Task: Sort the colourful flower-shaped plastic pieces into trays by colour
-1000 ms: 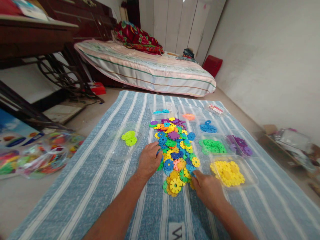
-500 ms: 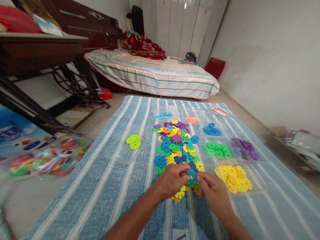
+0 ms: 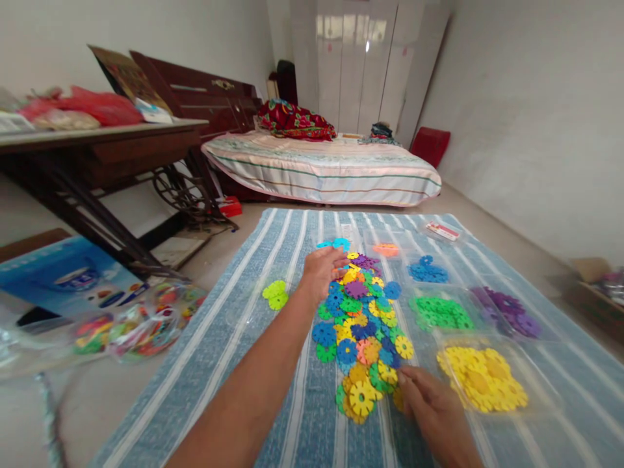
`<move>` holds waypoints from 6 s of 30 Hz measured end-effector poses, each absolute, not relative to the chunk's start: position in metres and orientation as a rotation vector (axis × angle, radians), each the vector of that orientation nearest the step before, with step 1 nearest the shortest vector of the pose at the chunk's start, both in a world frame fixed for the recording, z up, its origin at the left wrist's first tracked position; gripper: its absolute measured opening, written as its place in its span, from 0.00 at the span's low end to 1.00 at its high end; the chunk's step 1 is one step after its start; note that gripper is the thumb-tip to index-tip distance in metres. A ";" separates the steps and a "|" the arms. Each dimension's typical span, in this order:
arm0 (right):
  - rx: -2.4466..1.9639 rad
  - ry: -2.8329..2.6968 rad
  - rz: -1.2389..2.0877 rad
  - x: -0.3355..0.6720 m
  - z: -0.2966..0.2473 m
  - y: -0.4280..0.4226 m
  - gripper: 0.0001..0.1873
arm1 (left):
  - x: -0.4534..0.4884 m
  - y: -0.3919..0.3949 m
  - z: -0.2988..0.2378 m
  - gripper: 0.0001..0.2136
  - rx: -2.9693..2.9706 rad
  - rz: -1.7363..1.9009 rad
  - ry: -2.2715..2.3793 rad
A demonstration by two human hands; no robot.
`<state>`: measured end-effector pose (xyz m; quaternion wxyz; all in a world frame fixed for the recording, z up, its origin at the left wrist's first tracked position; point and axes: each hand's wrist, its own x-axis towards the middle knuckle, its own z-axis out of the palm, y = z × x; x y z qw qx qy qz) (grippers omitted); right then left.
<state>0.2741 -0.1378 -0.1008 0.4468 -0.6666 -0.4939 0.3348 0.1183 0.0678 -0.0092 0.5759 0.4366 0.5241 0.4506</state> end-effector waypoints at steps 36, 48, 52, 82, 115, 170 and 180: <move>-1.663 -1.391 0.712 0.288 -0.110 -0.139 0.17 | 0.159 -0.042 -0.057 0.13 2.754 -0.049 1.127; -1.653 -1.392 0.713 0.290 -0.117 -0.137 0.17 | 0.131 0.028 -0.044 0.13 1.526 0.791 1.400; -1.641 -1.400 0.744 0.293 -0.123 -0.136 0.19 | 0.125 0.077 -0.019 0.13 1.279 0.962 1.450; -1.969 -1.695 -0.191 0.310 -0.062 -0.156 0.22 | 0.091 -0.006 -0.091 0.13 1.731 0.967 1.431; -2.237 -1.585 -0.701 0.337 -0.057 -0.152 0.19 | 0.089 -0.004 -0.105 0.11 1.797 1.005 1.366; -2.265 -2.029 0.149 0.277 -0.101 -0.125 0.18 | 0.168 -0.033 -0.071 0.08 2.712 0.096 1.253; -2.241 -2.050 0.030 0.276 -0.112 -0.131 0.18 | 0.168 -0.037 -0.079 0.07 2.924 0.052 1.085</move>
